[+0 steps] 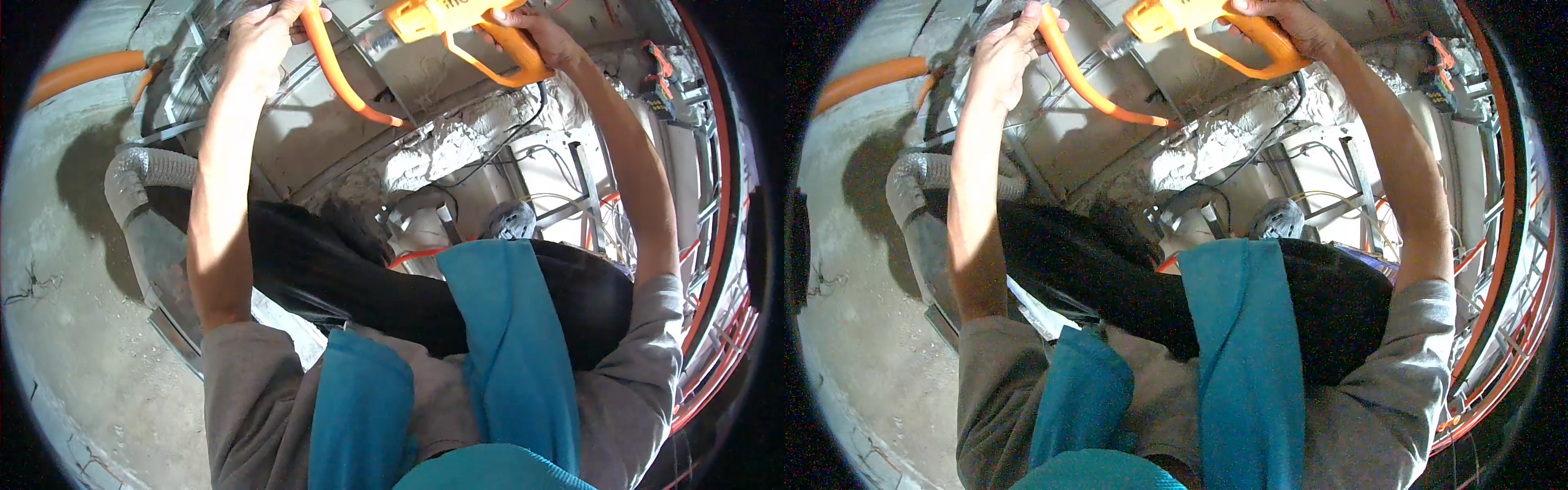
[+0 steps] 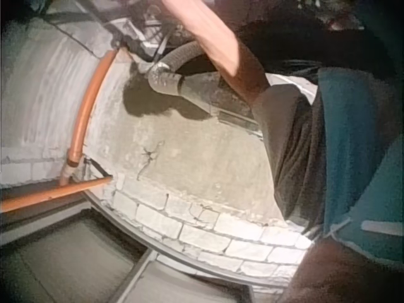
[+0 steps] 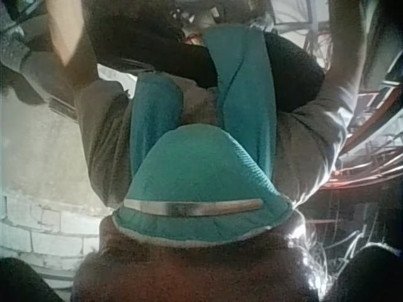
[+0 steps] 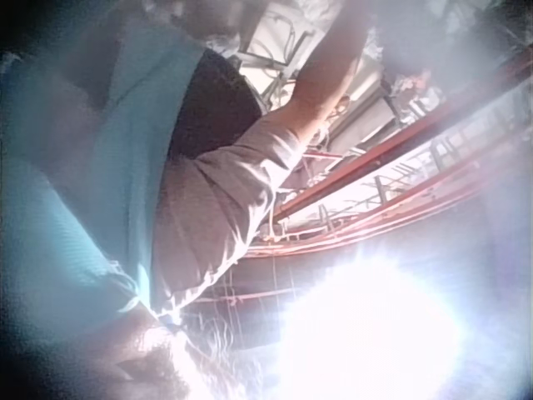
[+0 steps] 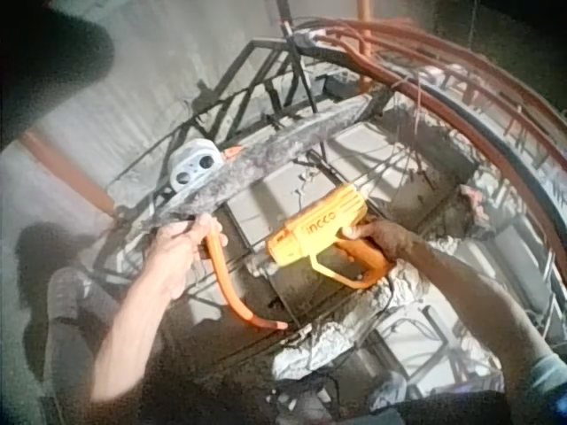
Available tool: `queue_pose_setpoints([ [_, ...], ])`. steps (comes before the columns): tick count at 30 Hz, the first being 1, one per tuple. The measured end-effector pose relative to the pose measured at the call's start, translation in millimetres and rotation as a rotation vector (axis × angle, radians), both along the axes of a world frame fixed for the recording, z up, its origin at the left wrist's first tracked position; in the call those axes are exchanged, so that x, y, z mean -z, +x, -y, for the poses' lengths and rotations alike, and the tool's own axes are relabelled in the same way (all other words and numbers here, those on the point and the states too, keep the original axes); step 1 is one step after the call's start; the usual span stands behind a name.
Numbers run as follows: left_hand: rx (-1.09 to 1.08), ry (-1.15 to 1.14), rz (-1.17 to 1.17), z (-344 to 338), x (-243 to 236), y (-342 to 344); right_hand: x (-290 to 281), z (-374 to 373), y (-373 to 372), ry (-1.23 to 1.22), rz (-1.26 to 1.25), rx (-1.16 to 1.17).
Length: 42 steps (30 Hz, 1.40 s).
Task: The person uses a heat gun to soften an orange conduit pipe and bends it by hand, then positions a gray electrical box and secures it to a metal frame using a power drill.
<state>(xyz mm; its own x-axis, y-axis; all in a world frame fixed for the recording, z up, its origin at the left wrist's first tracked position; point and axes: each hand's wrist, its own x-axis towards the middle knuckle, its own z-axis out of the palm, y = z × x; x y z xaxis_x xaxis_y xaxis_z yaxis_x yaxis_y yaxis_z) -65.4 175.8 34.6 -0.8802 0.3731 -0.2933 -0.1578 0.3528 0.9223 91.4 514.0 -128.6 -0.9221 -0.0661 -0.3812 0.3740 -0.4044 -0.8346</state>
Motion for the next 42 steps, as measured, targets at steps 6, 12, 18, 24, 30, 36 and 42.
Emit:
queue_pose_setpoints([
  [6,0.044,-0.035,-0.020,-0.9,2.5,-4.7,-0.3,18.7,13.1,0.249,-0.048,-0.108],
  [12,0.100,0.072,0.008,8.2,-0.7,-1.7,-32.4,20.8,-5.1,-0.150,-0.040,-0.005],
  [18,0.145,-0.006,0.022,12.2,-5.3,4.0,-16.9,18.4,0.4,-0.157,-0.076,-0.033],
  [24,0.302,0.070,0.025,35.5,8.0,-20.5,25.3,39.9,26.9,0.229,-0.009,-0.221],
  [30,0.330,0.071,0.026,40.6,24.2,-28.1,68.6,58.7,32.4,0.484,0.084,-0.299],
  [36,0.215,0.086,0.041,37.3,31.9,-27.2,60.2,50.9,39.3,0.179,0.071,-0.181],
  [42,0.223,0.152,0.052,33.4,31.1,-22.2,12.7,42.1,34.6,0.058,0.050,-0.110],
])
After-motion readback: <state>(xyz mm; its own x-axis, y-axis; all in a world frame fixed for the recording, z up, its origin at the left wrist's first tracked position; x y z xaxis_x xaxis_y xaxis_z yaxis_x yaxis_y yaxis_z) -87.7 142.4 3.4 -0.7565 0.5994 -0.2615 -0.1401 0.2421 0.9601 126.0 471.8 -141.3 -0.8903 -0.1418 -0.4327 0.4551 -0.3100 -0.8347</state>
